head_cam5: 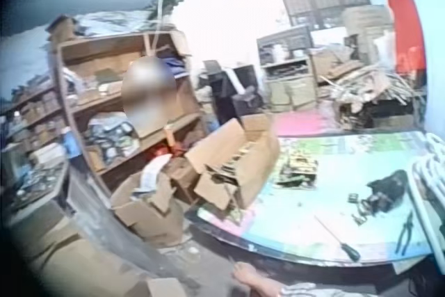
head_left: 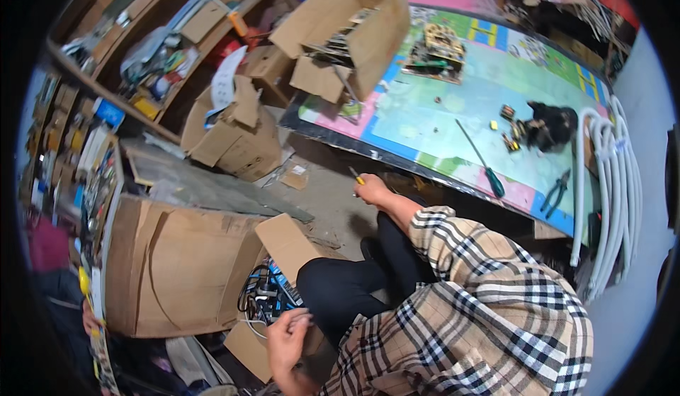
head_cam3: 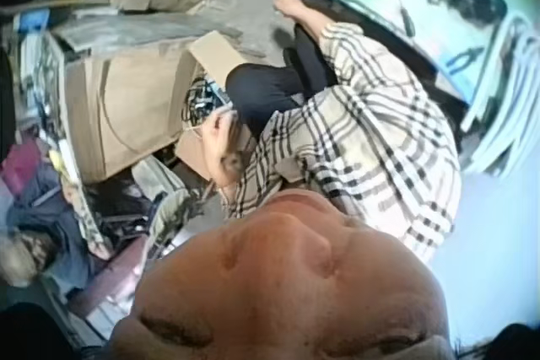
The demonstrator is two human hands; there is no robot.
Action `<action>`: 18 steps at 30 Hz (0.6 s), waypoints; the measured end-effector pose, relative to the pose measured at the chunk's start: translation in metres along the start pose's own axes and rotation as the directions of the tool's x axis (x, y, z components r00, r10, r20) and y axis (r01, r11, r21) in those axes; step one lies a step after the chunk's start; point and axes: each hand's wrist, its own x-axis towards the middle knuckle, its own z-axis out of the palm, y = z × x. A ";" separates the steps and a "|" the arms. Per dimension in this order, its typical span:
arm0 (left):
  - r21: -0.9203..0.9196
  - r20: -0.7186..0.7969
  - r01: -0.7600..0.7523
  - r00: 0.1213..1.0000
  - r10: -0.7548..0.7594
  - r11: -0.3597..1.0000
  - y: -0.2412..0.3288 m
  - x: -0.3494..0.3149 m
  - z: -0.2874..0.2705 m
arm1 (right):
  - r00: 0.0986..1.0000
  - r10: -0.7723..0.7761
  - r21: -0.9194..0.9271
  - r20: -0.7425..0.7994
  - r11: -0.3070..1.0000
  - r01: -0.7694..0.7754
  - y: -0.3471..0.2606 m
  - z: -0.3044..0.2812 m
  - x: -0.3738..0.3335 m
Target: The person sits on the floor and uses a screwdriver and pliers to remove components from several circuit boards. They handle multiple boards, unscrew parts, and place them on the table.
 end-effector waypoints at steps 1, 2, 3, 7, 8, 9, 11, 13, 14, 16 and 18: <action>-0.175 0.124 0.032 0.992 -0.010 0.984 -0.007 0.014 0.001 | 1.000 0.005 0.012 -0.023 1.000 -0.005 -0.007 0.010 0.000; -0.349 0.206 0.059 0.979 0.015 0.935 -0.017 0.027 0.000 | 0.996 -0.058 -0.024 -0.069 0.998 0.056 -0.015 0.015 -0.001; -0.591 0.254 0.114 0.966 0.050 0.798 -0.051 0.035 0.064 | 0.999 -0.039 -0.088 -0.002 0.995 0.039 0.012 -0.021 -0.002; -0.938 0.220 0.209 0.975 0.011 0.276 -0.102 0.079 0.073 | 0.995 -0.053 -0.053 -0.081 0.997 0.049 0.009 -0.017 -0.005; -0.953 0.250 0.239 0.968 0.038 0.188 -0.107 0.081 0.070 | 0.994 -0.056 -0.049 -0.091 0.997 0.051 0.010 -0.019 -0.006; -0.959 0.272 0.265 0.960 0.063 0.102 -0.108 0.083 0.066 | 0.993 -0.063 -0.050 -0.100 0.997 0.058 0.009 -0.019 -0.007; -0.955 0.278 0.273 0.960 0.029 0.119 -0.110 0.083 0.062 | 0.990 -0.076 -0.051 -0.116 0.996 0.071 0.006 -0.022 -0.007; -0.954 0.267 0.266 0.964 -0.006 0.136 -0.108 0.085 0.063 | 0.990 -0.057 -0.030 -0.133 0.998 0.053 0.006 -0.023 -0.004; -0.957 0.257 0.256 0.966 -0.006 0.137 -0.107 0.084 0.064 | 0.989 -0.047 -0.019 -0.140 0.999 0.045 0.007 -0.023 -0.003; -0.963 0.232 0.230 0.973 0.002 0.138 -0.105 0.082 0.065 | 0.985 -0.058 -0.031 -0.162 0.998 0.053 0.008 -0.022 -0.003; -0.957 0.236 0.217 0.969 0.078 0.193 -0.109 0.086 0.064 | 0.986 -0.054 -0.036 -0.157 0.998 0.049 0.008 -0.019 -0.003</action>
